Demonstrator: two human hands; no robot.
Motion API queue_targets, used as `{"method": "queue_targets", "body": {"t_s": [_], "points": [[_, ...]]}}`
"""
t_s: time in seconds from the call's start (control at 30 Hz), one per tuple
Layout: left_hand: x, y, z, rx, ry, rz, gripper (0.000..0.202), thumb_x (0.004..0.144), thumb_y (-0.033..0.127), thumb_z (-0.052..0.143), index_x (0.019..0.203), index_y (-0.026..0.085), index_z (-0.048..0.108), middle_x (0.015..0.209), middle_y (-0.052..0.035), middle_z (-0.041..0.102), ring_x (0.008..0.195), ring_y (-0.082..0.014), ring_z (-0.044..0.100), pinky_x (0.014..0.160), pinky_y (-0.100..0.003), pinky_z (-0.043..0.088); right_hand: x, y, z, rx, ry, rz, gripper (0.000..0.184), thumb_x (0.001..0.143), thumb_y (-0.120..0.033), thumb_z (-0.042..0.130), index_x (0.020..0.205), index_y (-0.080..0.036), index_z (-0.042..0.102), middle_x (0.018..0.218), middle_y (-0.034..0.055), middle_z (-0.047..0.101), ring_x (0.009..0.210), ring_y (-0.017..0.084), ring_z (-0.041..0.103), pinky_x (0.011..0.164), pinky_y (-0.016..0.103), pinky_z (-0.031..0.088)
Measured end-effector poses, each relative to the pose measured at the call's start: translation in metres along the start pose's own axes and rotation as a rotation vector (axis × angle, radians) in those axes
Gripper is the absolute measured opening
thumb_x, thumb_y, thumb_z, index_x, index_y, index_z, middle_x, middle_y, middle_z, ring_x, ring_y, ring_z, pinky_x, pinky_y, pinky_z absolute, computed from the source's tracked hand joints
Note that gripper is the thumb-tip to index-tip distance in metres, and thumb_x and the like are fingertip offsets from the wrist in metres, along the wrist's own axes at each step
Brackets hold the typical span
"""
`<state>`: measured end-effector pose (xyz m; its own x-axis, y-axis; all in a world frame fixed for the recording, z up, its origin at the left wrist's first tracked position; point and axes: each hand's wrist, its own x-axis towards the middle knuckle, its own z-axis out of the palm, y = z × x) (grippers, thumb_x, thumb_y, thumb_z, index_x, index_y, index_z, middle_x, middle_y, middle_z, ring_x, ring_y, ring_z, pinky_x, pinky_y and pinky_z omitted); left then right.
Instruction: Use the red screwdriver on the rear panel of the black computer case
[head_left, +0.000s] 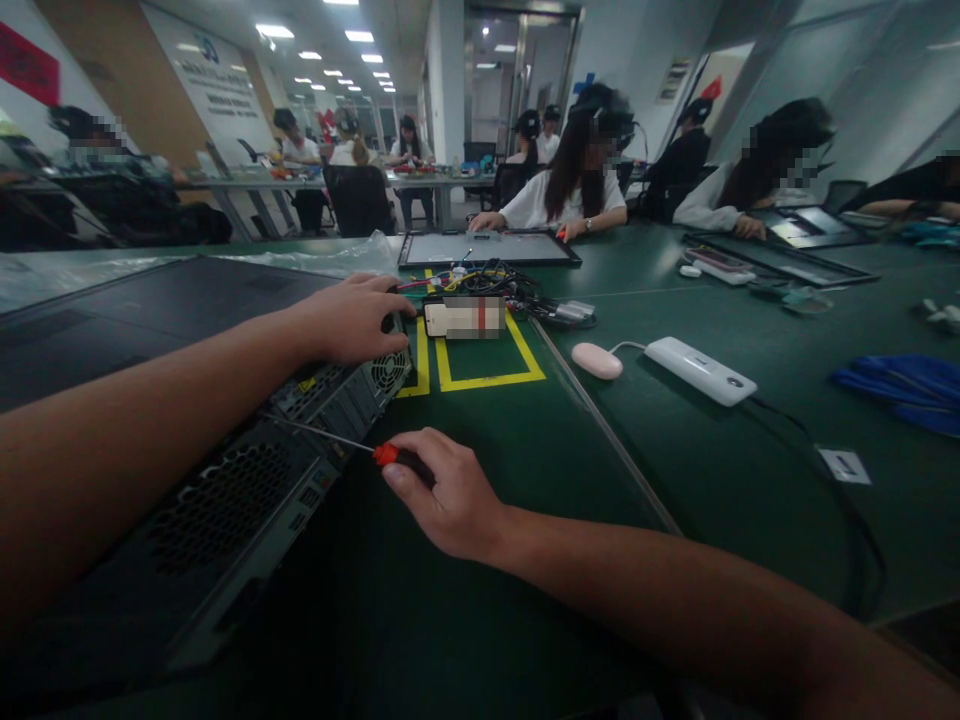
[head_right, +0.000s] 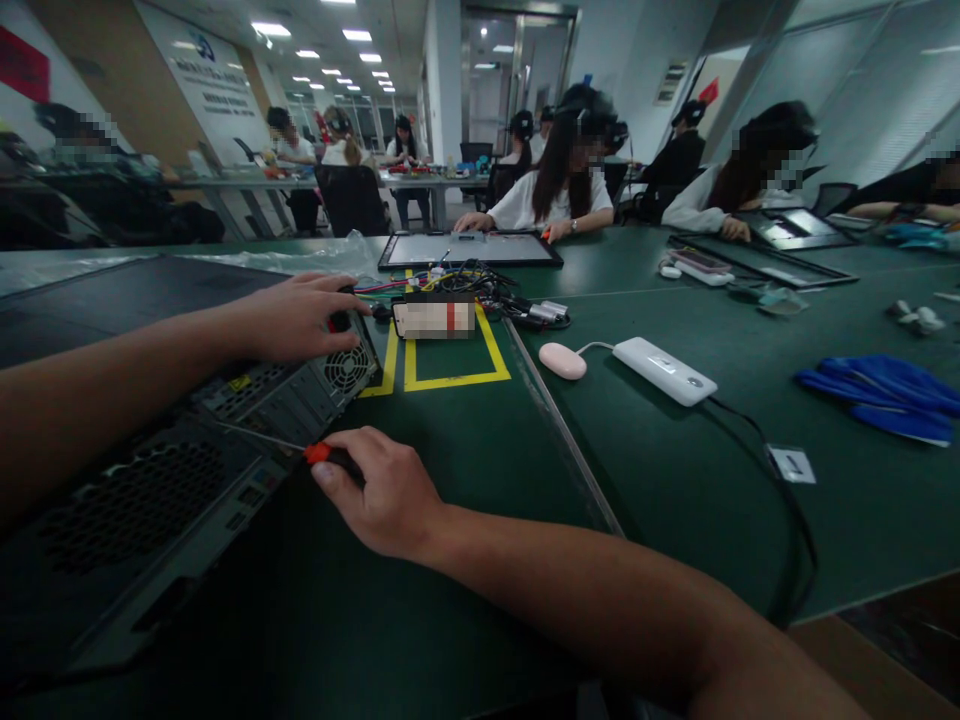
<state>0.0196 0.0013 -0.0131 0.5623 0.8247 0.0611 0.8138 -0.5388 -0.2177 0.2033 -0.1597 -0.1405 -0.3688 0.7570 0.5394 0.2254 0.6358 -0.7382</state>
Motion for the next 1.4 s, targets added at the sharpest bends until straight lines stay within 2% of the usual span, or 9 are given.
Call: {"method": "queue_targets", "body": {"t_s": [0.17, 0.4, 0.8, 1.07, 1.4], "points": [[0.0002, -0.0002, -0.0001, -0.001, 0.008, 0.011, 0.066, 0.092, 0.058, 0.050, 0.147, 0.026, 0.066, 0.166, -0.0104, 0.051, 0.154, -0.0378, 0.044, 0.128, -0.052, 0.031, -0.0012, -0.0019, -0.0002, 0.056, 0.003, 0.037, 0.030, 0.098, -0.038, 0.070, 0.121, -0.022, 0.060, 0.104, 0.0041, 0.072, 0.083, 0.018, 0.068, 0.076, 0.032, 0.057], [0.0004, 0.0001, -0.0004, -0.018, -0.006, -0.008, 0.065, 0.092, 0.058, 0.050, 0.147, 0.028, 0.067, 0.165, -0.0089, 0.052, 0.153, -0.0385, 0.045, 0.128, -0.053, 0.030, -0.0005, 0.0002, 0.0014, 0.055, -0.005, 0.068, 0.018, 0.099, -0.033, 0.066, 0.113, -0.022, 0.060, 0.100, 0.0033, 0.072, 0.081, 0.017, 0.067, 0.078, 0.032, 0.057], [0.0008, -0.0014, 0.0021, -0.008, 0.013, 0.007, 0.064, 0.092, 0.058, 0.051, 0.147, 0.028, 0.067, 0.165, -0.0082, 0.052, 0.152, -0.0371, 0.046, 0.128, -0.051, 0.031, -0.0010, 0.0009, 0.0014, 0.036, 0.002, 0.071, 0.019, 0.101, -0.036, 0.067, 0.113, -0.023, 0.062, 0.103, 0.0043, 0.073, 0.086, 0.018, 0.068, 0.083, 0.034, 0.058], [0.0004, 0.0009, -0.0004, -0.015, -0.005, -0.011, 0.065, 0.093, 0.059, 0.052, 0.147, 0.027, 0.067, 0.167, -0.0091, 0.049, 0.155, -0.0385, 0.043, 0.129, -0.052, 0.030, -0.0007, 0.0027, 0.0003, 0.018, 0.011, 0.008, 0.021, 0.104, -0.040, 0.063, 0.114, -0.021, 0.064, 0.105, 0.0058, 0.073, 0.092, 0.020, 0.069, 0.086, 0.036, 0.057], [0.0001, 0.0006, -0.0007, -0.017, -0.017, -0.015, 0.065, 0.094, 0.059, 0.052, 0.149, 0.027, 0.066, 0.169, -0.0079, 0.047, 0.154, -0.0389, 0.043, 0.129, -0.052, 0.028, 0.0000, 0.0027, 0.0006, -0.028, 0.010, 0.017, 0.026, 0.109, -0.041, 0.057, 0.115, -0.019, 0.071, 0.098, 0.0053, 0.072, 0.084, 0.018, 0.066, 0.079, 0.032, 0.054]]}}
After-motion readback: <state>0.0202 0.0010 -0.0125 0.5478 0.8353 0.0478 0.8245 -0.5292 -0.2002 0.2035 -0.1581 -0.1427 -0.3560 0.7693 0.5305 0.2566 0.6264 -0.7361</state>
